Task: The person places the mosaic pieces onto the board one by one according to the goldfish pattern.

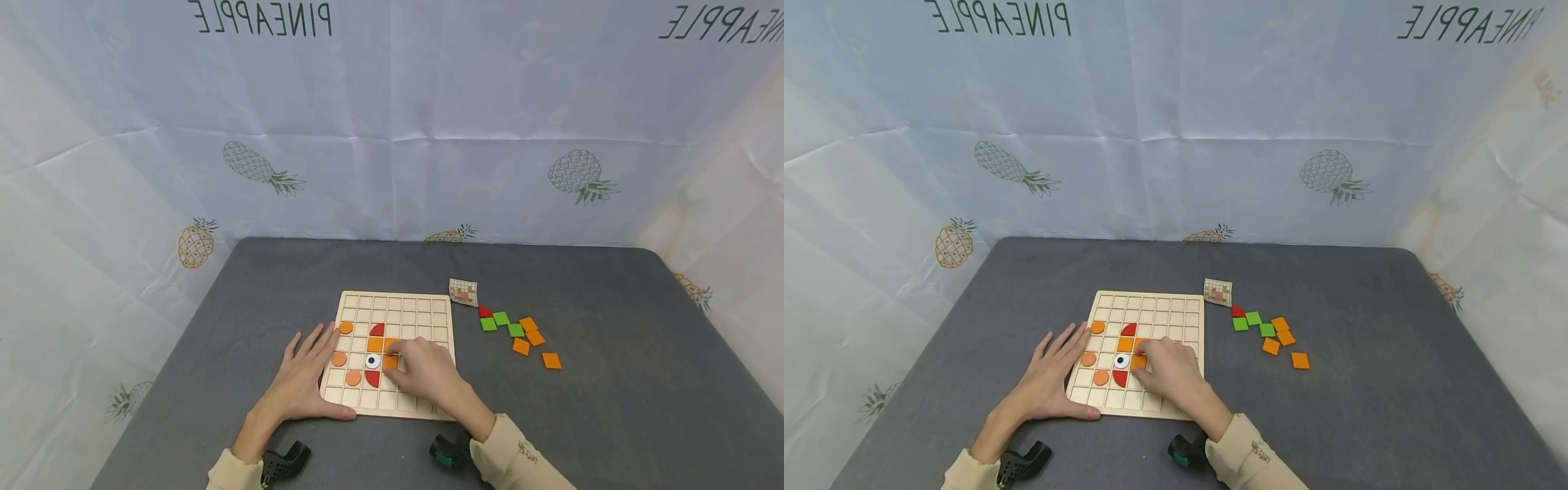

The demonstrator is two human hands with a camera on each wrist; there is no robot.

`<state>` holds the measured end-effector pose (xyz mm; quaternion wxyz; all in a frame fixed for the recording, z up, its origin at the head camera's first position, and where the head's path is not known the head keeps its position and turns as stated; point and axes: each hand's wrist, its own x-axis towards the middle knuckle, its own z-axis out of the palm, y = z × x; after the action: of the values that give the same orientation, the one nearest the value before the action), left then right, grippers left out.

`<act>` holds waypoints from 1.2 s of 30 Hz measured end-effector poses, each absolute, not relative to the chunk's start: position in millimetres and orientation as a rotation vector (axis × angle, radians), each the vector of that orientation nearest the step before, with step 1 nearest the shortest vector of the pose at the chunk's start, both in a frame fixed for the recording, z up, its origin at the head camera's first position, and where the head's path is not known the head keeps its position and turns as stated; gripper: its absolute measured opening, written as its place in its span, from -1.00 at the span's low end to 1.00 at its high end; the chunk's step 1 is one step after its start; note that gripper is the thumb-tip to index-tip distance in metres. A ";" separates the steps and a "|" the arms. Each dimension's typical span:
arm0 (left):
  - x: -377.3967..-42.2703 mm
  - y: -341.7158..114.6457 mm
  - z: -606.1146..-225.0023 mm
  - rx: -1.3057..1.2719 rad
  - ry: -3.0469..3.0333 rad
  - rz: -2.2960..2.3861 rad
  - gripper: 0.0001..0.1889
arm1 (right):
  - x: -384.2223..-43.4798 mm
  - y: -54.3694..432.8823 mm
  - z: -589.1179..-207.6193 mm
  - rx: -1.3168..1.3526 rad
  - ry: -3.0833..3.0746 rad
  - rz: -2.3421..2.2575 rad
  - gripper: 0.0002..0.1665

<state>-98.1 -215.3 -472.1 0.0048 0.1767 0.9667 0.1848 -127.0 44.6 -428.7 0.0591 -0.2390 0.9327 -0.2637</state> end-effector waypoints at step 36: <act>-97.7 -214.7 -469.6 0.538 3.015 0.568 0.51 | -127.3 109.1 -418.3 -0.411 2.941 -0.794 -0.68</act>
<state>-97.7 -214.7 -469.6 0.0134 0.1726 0.9678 0.1825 -127.3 109.1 -418.3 0.0338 -0.1336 0.9562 -0.2582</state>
